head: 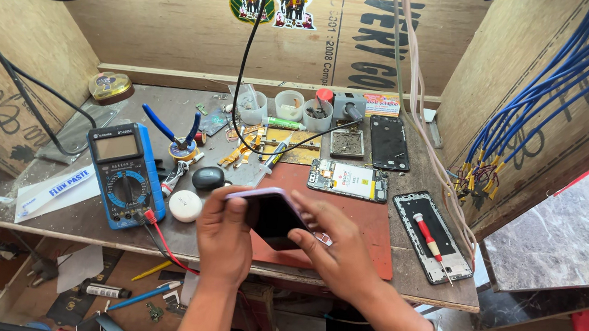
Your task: The person reassembles a disassembled smartphone by aligning and snapping the back cover onto the chassis, then powers it on and navigates the touchscreen to verify functionality.
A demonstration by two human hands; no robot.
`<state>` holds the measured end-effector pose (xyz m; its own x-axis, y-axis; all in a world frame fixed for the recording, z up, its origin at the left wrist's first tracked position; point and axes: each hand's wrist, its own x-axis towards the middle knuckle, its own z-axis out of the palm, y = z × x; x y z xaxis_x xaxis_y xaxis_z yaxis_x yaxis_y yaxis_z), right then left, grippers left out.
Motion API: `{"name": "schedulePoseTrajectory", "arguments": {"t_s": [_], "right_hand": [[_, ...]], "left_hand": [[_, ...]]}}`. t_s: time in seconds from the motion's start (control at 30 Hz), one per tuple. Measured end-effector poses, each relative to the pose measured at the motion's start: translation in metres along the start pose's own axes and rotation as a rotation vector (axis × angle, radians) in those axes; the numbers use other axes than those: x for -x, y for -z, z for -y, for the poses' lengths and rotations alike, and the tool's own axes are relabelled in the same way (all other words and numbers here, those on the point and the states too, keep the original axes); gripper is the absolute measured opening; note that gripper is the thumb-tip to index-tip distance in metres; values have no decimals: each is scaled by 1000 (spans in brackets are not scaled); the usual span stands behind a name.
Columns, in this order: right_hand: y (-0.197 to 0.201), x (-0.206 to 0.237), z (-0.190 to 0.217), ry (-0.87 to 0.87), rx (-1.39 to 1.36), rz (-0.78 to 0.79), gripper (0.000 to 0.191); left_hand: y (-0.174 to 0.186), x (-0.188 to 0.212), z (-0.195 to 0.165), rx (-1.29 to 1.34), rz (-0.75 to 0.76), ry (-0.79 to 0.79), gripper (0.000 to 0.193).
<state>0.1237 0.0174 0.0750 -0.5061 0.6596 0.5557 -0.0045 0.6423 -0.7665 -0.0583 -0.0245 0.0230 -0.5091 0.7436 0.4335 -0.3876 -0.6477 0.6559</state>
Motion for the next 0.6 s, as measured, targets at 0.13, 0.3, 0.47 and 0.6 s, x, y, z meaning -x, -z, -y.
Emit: {"name": "schedulePoseTrajectory", "arguments": {"t_s": [0.13,0.3,0.47,0.6], "right_hand": [[-6,10,-2,3,65,-28,25],[5,6,3,101,190,-78,20],[10,0,7,94,299,-56,20],[4,5,7,79,312,-67,20]], "left_hand": [[5,6,-5,194,-74,69,25],[14,7,-17,90,39,80,27],[26,-4,-15,-418,195,154,27],[30,-6,1,-230,169,234,20]]}}
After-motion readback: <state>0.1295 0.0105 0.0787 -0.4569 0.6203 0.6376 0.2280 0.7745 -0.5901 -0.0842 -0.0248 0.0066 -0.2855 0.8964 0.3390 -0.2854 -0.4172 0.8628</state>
